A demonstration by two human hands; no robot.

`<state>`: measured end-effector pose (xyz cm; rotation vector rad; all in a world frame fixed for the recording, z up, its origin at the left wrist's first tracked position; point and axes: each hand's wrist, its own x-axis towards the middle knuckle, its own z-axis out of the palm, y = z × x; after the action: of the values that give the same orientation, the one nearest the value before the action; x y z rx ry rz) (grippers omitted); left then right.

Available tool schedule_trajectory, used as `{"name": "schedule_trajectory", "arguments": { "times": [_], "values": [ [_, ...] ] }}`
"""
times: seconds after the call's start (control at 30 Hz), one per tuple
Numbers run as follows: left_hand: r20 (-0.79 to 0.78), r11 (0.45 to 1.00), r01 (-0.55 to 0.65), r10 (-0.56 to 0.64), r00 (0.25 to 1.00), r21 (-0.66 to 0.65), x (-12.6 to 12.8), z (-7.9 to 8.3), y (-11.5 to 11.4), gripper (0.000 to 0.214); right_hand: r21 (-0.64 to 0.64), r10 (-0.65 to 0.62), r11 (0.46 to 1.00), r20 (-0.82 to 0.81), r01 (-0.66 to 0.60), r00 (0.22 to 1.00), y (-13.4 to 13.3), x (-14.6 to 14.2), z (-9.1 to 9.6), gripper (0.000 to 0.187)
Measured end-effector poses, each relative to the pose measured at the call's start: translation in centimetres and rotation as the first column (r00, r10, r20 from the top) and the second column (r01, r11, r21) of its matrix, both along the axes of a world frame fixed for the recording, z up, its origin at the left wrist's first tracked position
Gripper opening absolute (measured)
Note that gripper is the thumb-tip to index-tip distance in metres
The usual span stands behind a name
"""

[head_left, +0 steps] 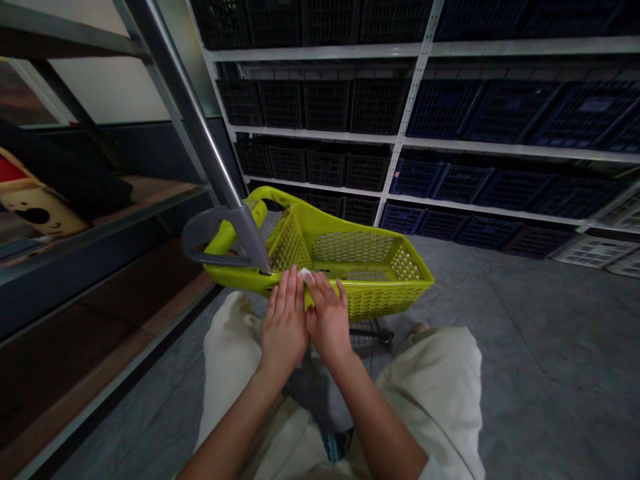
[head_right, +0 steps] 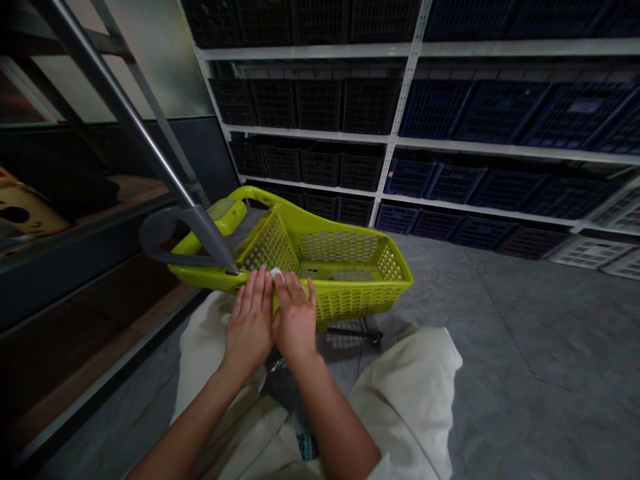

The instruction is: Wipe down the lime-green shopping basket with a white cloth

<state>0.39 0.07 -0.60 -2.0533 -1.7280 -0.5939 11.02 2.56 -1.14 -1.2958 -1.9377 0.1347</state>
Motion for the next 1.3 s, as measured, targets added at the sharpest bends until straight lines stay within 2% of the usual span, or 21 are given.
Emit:
{"name": "schedule_trajectory", "arguments": {
  "times": [0.1, 0.23, 0.33, 0.47, 0.53, 0.6, 0.73, 0.83, 0.93, 1.07, 1.13, 1.2, 1.3],
  "values": [
    [-0.007, 1.000, -0.002, 0.002, 1.000, 0.005, 0.0, -0.1, 0.0, 0.064, 0.024, 0.051, 0.998, -0.016, -0.051, 0.999, 0.4, -0.9, 0.5, 0.066],
    [0.013, 1.000, 0.006, -0.005, 1.000, -0.012, 0.0, 0.1, 0.1, 0.070, 0.040, 0.070, 0.997, 0.038, -0.072, 0.997, 1.2, 1.4, -0.9, 0.077],
    [0.024, 1.000, 0.005, -0.004, 1.000, -0.020, 0.1, 0.2, 0.2, 0.070, 0.052, -0.031, 0.998, 0.075, 0.027, 0.997, 1.6, 4.9, -2.7, 0.082],
    [0.025, 1.000, 0.015, -0.014, 1.000, -0.024, 0.2, 0.3, 0.2, 0.069, 0.049, -0.262, 0.964, 0.048, 0.260, 0.964, 1.8, 8.4, -4.4, 0.075],
    [0.028, 1.000, 0.015, -0.014, 1.000, -0.022, 0.2, 0.3, 0.1, 0.070, 0.028, -0.330, 0.944, 0.020, 0.329, 0.944, 1.6, 8.1, -4.2, 0.072],
    [0.030, 1.000, 0.012, -0.011, 0.999, -0.018, 0.2, 0.3, 0.1, 0.071, 0.000, -0.308, 0.952, 0.006, 0.308, 0.952, 1.4, 6.2, -3.2, 0.071],
    [0.008, 1.000, 0.007, -0.007, 1.000, 0.003, 0.0, -0.1, 0.1, 0.069, -0.016, -0.075, 0.997, 0.015, 0.075, 0.997, 0.6, 0.7, -0.5, 0.070],
    [-0.005, 1.000, 0.003, -0.003, 1.000, 0.019, 0.0, -0.1, 0.1, 0.067, 0.015, 0.000, 1.000, 0.020, 0.000, 1.000, 0.3, -0.9, 0.2, 0.070],
    [0.017, 1.000, 0.003, -0.003, 1.000, 0.000, 0.1, 0.1, 0.0, 0.068, 0.036, -0.033, 0.999, 0.046, 0.032, 0.998, 0.5, 1.3, -1.1, 0.076],
    [0.034, 1.000, 0.016, -0.016, 0.999, -0.005, 0.2, 0.4, 0.0, 0.071, 0.058, -0.200, 0.979, 0.078, 0.196, 0.977, 1.2, 7.0, -3.8, 0.079],
    [0.036, 1.000, 0.021, -0.021, 0.999, 0.000, 0.2, 0.4, 0.0, 0.072, 0.061, -0.276, 0.960, 0.076, 0.272, 0.958, 1.3, 9.0, -4.5, 0.075],
    [0.038, 1.000, 0.021, -0.020, 0.999, -0.006, 0.2, 0.4, 0.0, 0.071, 0.040, -0.325, 0.945, 0.064, 0.323, 0.943, 1.4, 9.3, -4.4, 0.071],
    [0.037, 1.000, 0.013, -0.012, 0.999, -0.018, 0.3, 0.4, -0.1, 0.071, -0.019, -0.282, 0.959, 0.056, 0.283, 0.958, 1.2, 6.7, -2.8, 0.069]
  ]
}}
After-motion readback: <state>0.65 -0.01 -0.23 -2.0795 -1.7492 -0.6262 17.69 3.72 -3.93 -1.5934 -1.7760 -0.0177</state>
